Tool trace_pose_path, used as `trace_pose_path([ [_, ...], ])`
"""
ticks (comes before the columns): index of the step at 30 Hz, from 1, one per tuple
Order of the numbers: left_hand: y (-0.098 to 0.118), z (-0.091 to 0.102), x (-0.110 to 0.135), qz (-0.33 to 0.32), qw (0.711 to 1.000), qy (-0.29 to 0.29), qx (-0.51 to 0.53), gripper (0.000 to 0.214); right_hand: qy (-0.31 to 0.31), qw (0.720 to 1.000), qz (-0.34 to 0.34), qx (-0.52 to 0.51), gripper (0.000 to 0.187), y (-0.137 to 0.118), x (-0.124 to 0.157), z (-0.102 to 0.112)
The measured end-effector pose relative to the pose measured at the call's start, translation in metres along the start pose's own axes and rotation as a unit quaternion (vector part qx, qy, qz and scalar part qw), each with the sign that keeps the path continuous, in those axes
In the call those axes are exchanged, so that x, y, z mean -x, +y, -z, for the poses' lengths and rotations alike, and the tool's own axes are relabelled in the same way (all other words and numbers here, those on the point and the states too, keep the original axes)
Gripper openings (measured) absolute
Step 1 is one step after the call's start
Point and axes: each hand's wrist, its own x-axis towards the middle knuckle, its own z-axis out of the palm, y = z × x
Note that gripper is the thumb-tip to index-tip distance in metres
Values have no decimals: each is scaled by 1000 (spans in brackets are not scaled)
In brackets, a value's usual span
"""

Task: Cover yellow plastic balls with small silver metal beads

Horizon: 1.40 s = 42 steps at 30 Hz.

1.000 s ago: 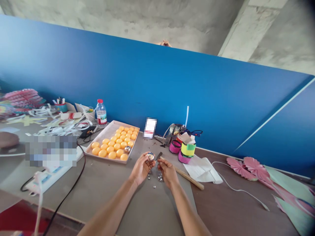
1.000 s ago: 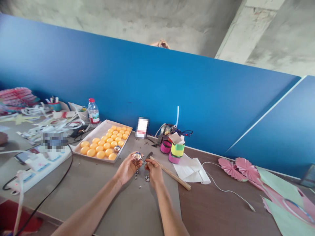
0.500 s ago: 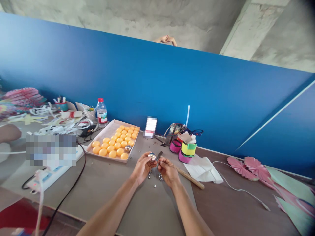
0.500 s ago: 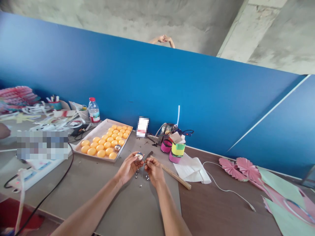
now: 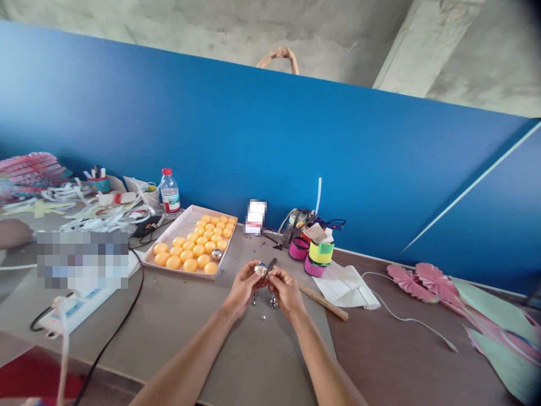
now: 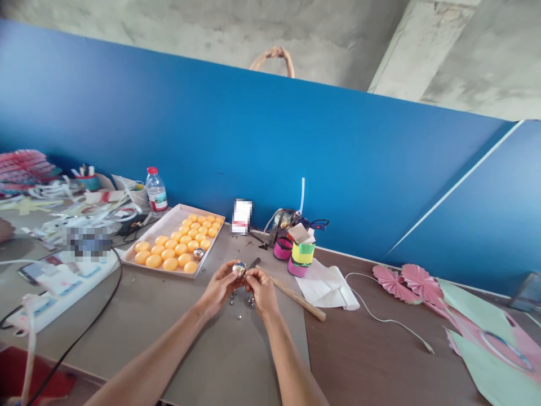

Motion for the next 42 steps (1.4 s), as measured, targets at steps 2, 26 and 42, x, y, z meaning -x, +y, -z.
trace_pose_path([
  [2, -1, 0, 0, -3, 1000, -2, -5, 36, -5, 1000, 10, 21, 13, 3, 0, 1],
  [26, -7, 2, -3, -23, 999, -3, -46, 39, -6, 999, -27, 22, 14, -2, 3, -4],
  [42, -21, 14, -5, -112, 977, -3, -183, 34, 23, 999, -34, 16, 16, 7, 2, -4],
])
